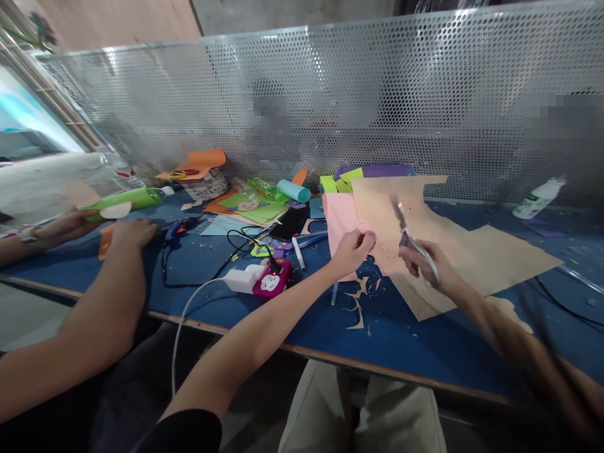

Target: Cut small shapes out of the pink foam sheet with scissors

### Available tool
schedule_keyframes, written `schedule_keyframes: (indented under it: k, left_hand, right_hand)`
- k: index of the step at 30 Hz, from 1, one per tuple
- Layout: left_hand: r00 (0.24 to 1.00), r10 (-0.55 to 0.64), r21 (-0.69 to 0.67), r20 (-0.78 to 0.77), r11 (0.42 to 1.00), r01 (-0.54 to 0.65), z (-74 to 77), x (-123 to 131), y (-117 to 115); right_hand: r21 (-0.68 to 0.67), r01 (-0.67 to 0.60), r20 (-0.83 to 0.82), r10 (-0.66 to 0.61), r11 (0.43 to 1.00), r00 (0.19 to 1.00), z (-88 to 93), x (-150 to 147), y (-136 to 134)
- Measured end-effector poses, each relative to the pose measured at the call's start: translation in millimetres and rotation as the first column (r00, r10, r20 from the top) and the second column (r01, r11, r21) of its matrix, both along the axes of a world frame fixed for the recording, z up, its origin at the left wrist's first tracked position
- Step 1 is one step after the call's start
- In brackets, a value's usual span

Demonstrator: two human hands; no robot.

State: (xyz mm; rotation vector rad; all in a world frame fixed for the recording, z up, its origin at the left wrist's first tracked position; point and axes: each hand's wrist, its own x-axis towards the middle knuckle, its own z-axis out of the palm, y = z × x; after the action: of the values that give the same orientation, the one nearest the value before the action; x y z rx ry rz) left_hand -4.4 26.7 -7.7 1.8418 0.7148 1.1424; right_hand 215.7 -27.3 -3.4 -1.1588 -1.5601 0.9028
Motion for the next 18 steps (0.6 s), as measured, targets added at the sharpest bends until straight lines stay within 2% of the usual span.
schedule_keyframes:
  k: [4,7,13,18]
  left_hand:
    - [0.981,0.025,0.088,-0.193,0.996,-0.008,5.4,-3,-1]
    - [0.929,0.06,0.17,-0.364,0.985,0.003,9.9,-7,0]
    - [0.798,0.126,0.297,-0.589,0.953,0.068,10.0,-7,5]
    - [0.667,0.181,0.331,-0.723,0.938,0.103,9.2,-2,3]
  right_hand:
    - [0.118,0.122,-0.343,-0.075,0.986,0.936,2.8,0,5]
    - [0.139,0.233,-0.429,-0.153,0.963,0.89,0.9,-2,7]
    - [0.12,0.288,-0.315,-0.239,0.95,0.919,-2.5,-8,2]
    - [0.191,0.293,-0.171,-0.262,0.937,0.95,0.4,-7,-3]
